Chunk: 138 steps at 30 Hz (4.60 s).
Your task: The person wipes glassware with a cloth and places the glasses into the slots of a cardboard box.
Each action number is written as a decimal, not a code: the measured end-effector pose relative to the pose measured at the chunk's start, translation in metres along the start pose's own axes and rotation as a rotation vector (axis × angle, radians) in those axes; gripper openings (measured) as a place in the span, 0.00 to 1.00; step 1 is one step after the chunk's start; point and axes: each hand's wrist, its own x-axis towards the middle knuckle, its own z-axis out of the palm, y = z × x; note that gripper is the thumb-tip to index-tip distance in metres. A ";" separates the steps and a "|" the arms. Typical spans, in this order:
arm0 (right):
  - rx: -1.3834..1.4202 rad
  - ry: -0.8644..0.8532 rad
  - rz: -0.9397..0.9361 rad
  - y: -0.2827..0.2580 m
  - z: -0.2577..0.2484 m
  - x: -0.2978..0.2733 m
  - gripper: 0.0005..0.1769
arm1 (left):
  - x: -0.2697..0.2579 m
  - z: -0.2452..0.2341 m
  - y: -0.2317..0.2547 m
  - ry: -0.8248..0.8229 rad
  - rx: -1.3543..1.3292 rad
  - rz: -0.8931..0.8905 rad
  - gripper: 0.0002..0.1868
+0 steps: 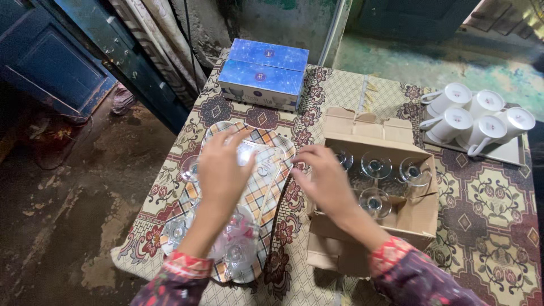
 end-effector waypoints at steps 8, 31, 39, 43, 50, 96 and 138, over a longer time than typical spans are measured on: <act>0.081 -0.266 -0.116 -0.020 0.098 0.036 0.32 | -0.008 -0.016 -0.054 -0.253 0.272 -0.307 0.42; 0.242 -0.391 -0.075 -0.030 0.155 0.059 0.30 | -0.008 -0.012 -0.082 -0.146 0.063 -0.245 0.31; 0.362 -0.218 -0.207 -0.043 0.124 0.071 0.28 | 0.007 -0.042 -0.042 -0.078 0.112 -0.134 0.29; 0.400 -0.185 -0.177 -0.061 0.096 0.074 0.24 | 0.016 -0.064 -0.015 -0.053 0.088 -0.079 0.27; 0.329 -0.020 -0.236 -0.070 0.035 0.074 0.24 | 0.027 -0.101 0.046 -0.017 0.038 0.126 0.25; 0.507 0.137 0.315 0.026 -0.210 -0.086 0.30 | 0.004 0.058 0.268 -0.319 -0.477 0.727 0.10; -0.126 0.099 0.398 0.097 -0.158 -0.117 0.32 | -0.033 0.153 0.228 -0.457 -0.374 0.628 0.22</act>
